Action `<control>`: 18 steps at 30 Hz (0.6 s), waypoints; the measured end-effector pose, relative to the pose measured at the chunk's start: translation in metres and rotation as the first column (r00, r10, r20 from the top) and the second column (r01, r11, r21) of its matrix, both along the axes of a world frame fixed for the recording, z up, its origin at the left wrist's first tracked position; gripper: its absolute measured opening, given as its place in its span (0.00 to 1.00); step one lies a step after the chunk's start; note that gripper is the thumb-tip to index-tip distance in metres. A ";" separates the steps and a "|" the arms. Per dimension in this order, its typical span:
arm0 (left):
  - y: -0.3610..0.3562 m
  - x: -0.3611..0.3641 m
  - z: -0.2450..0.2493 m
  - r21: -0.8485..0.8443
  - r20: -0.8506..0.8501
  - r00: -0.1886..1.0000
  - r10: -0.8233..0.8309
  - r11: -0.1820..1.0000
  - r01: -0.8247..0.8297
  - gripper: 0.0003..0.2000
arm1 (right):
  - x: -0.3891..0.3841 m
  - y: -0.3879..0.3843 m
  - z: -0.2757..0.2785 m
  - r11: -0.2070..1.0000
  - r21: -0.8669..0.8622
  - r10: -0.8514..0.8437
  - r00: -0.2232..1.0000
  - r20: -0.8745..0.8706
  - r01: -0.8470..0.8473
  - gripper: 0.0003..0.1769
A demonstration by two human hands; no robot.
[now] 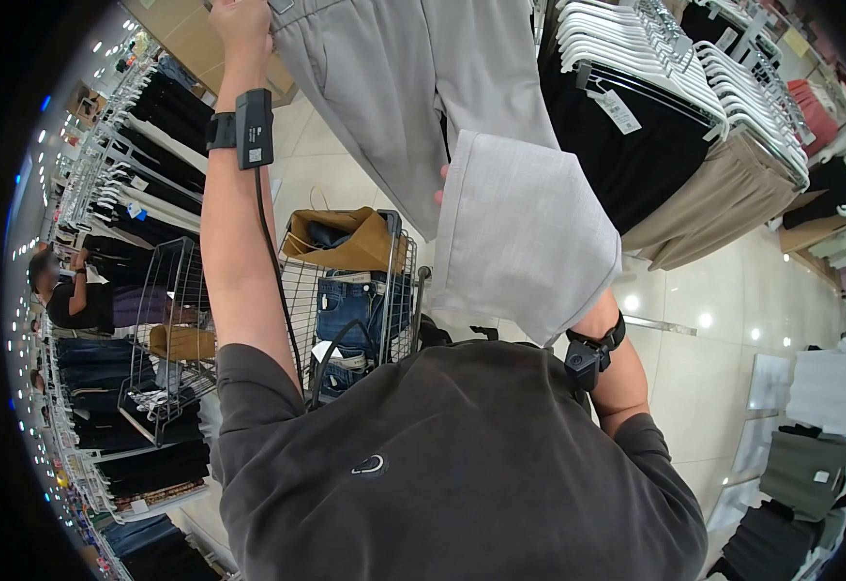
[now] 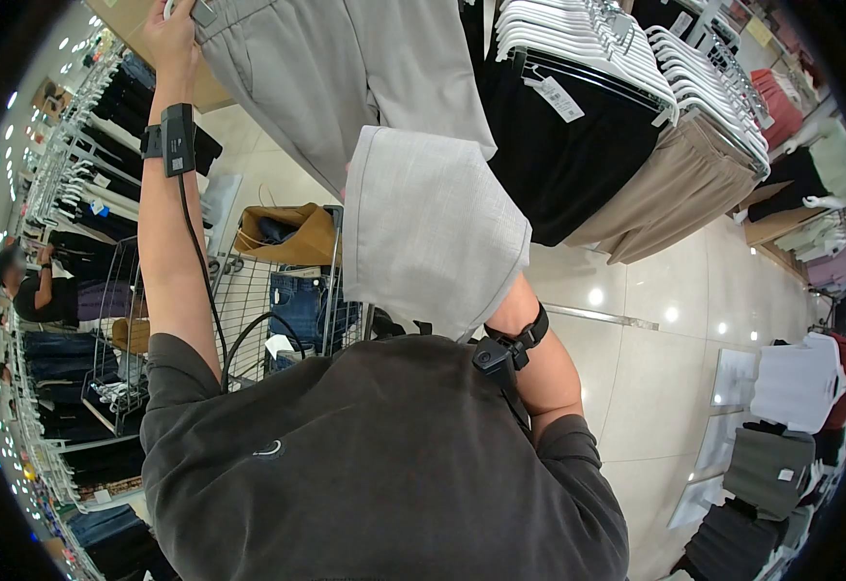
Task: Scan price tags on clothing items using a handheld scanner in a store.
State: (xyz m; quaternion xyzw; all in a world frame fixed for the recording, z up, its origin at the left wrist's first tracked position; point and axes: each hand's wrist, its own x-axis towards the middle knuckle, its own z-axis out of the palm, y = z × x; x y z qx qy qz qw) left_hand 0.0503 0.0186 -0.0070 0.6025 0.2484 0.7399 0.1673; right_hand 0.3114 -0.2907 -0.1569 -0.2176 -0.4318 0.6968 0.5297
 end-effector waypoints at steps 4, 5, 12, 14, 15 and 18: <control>-0.002 0.001 0.000 0.014 -0.005 1.000 -0.003 1.000 0.003 0.09 | -0.006 -0.007 0.014 0.998 0.019 -0.066 0.997 0.048 0.065 0.30; -0.002 0.001 0.000 0.013 -0.011 1.000 -0.003 1.000 0.003 0.09 | -0.007 -0.008 0.016 0.998 -0.005 -0.064 0.998 0.025 0.065 0.30; -0.006 0.002 0.001 -0.001 -0.006 1.000 -0.022 1.000 0.022 0.09 | -0.006 -0.009 0.017 0.994 0.081 -0.090 0.984 0.156 0.078 0.30; -0.004 0.001 0.001 -0.001 -0.012 1.000 -0.023 1.000 0.023 0.09 | -0.001 -0.009 0.016 0.981 0.192 -0.062 0.962 0.268 0.010 0.34; -0.004 0.001 0.001 -0.005 -0.010 1.000 -0.030 1.000 0.030 0.09 | -0.001 -0.009 0.017 0.974 0.228 -0.056 0.949 0.309 -0.017 0.36; -0.006 0.003 0.002 -0.010 0.000 1.000 -0.031 0.999 0.031 0.09 | 0.000 -0.010 0.015 0.961 0.273 -0.054 0.932 0.358 -0.049 0.38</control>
